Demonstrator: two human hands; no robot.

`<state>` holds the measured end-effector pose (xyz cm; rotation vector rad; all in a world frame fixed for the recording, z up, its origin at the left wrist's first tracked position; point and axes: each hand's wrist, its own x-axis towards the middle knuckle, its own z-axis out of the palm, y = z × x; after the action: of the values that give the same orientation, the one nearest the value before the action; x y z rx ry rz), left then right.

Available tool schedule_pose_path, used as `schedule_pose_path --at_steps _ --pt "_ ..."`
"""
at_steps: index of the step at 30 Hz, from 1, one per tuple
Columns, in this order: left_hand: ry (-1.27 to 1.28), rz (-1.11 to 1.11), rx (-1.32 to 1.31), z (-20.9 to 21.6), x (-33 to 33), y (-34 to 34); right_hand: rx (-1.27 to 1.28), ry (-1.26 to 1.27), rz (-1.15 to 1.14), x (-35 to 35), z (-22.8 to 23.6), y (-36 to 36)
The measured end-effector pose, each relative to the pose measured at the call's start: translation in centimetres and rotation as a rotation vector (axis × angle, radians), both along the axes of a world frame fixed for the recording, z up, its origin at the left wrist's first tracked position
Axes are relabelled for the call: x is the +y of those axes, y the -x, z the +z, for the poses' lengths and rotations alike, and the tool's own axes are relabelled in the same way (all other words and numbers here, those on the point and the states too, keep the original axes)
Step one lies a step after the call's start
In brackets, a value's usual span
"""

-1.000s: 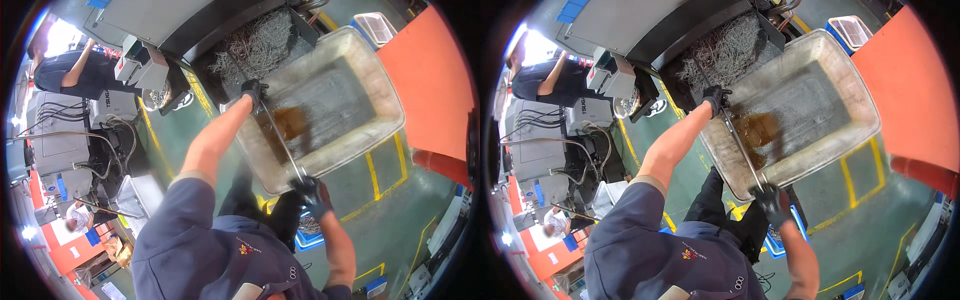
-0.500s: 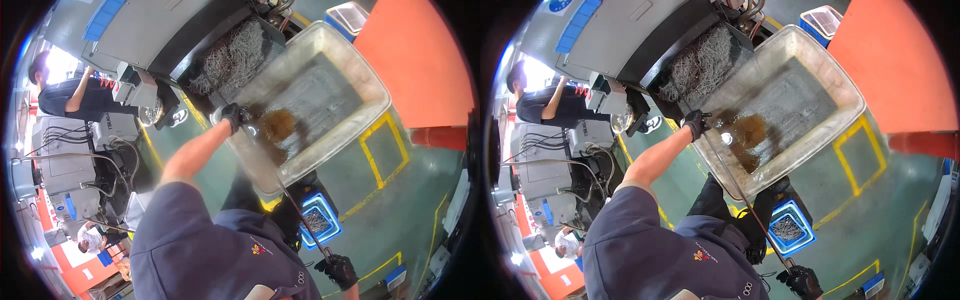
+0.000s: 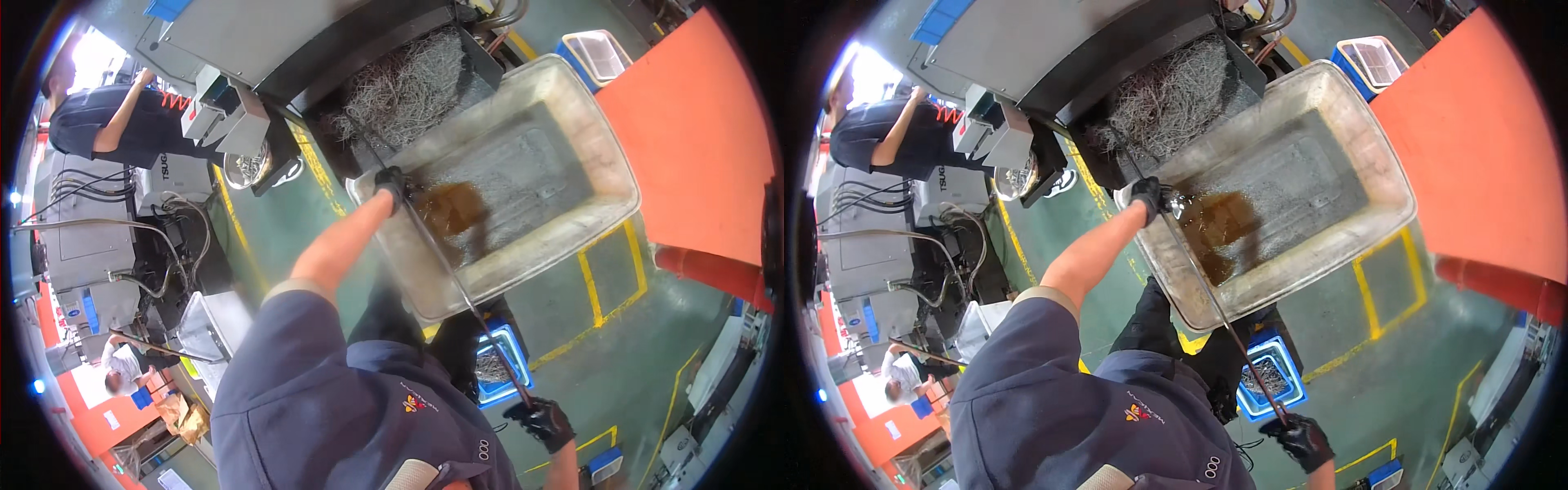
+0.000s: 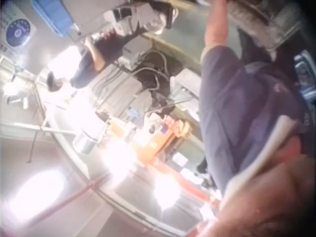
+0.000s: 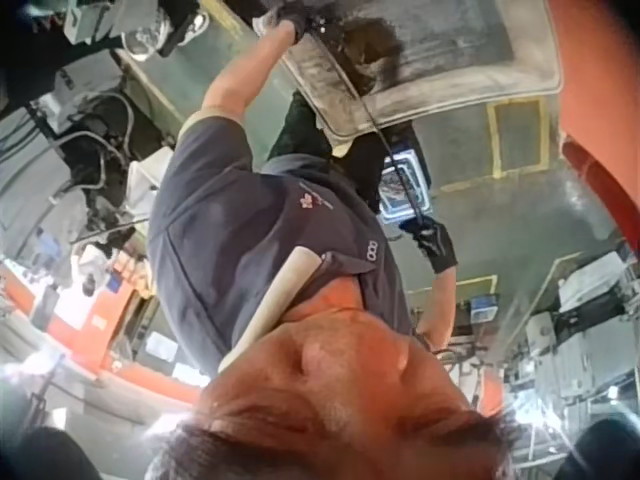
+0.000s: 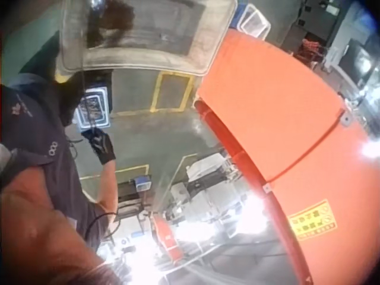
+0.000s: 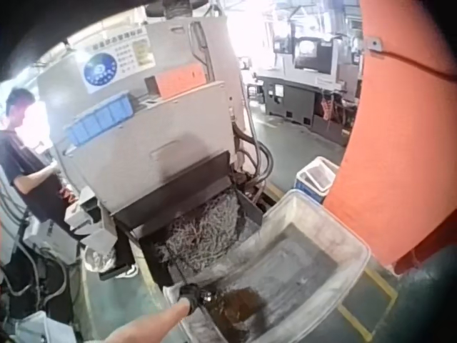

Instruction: Scraping metal shavings out of a large plastic container into a machine using a hook tool.

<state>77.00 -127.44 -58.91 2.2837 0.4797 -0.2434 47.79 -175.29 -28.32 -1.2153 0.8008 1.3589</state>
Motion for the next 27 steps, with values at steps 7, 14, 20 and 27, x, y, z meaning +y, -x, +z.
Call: schedule_pose_path --at_steps 7,14,20,27 --pt "0.897 0.739 0.188 8.3 -16.4 4.1 -0.461 0.269 0.26 -7.1 10.0 3.1" --pt "0.961 0.769 0.122 5.7 -14.9 4.8 -0.717 0.557 0.084 -12.4 -0.7 8.2" --pt "0.458 0.314 0.179 10.3 -15.5 8.6 -0.556 0.618 -0.386 -10.9 -6.3 16.4" --pt "0.465 0.002 -0.121 8.1 -20.0 20.1 -0.322 0.771 0.024 -12.8 -6.5 28.2"
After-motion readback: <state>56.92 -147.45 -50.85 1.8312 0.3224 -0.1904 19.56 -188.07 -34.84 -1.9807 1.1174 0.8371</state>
